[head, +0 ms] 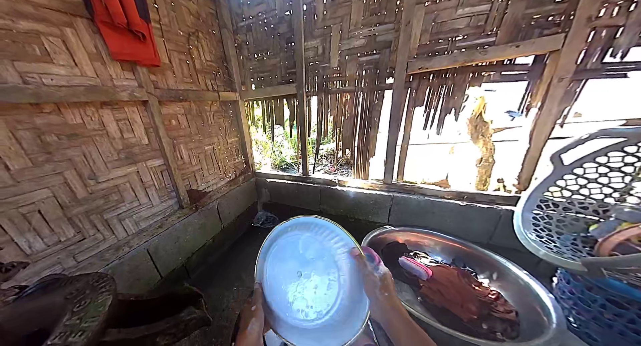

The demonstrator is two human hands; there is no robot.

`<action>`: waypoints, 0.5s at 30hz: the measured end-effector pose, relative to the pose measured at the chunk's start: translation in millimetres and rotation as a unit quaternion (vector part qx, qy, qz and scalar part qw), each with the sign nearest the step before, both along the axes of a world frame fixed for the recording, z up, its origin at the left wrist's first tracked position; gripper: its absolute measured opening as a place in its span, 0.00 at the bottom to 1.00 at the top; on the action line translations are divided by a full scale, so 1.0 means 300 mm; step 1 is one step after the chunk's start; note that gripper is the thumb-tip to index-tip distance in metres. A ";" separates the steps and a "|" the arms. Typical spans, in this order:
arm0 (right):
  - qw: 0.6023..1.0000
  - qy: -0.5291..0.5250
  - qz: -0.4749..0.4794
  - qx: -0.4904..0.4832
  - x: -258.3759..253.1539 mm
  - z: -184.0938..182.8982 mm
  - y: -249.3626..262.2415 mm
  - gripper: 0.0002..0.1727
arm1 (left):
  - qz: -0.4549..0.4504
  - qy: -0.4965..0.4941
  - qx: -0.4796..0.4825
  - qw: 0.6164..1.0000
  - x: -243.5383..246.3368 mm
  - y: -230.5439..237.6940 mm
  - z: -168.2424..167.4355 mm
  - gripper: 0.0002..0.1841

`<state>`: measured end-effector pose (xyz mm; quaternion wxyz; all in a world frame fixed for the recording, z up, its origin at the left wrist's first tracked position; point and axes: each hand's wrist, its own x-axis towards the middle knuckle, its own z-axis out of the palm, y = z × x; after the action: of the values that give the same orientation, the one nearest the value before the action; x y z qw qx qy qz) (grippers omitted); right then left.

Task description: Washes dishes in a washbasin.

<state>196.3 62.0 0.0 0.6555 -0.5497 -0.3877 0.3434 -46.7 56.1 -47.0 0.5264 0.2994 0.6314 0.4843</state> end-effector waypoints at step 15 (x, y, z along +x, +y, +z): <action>0.977 0.061 0.203 0.000 0.001 0.074 -0.028 0.47 | -0.080 0.058 0.107 0.989 0.183 -0.048 0.084 0.31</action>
<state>196.7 53.5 22.3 0.5947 -0.4379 -0.4499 0.5023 8.2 41.6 -21.9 0.4910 0.4312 0.5792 0.4874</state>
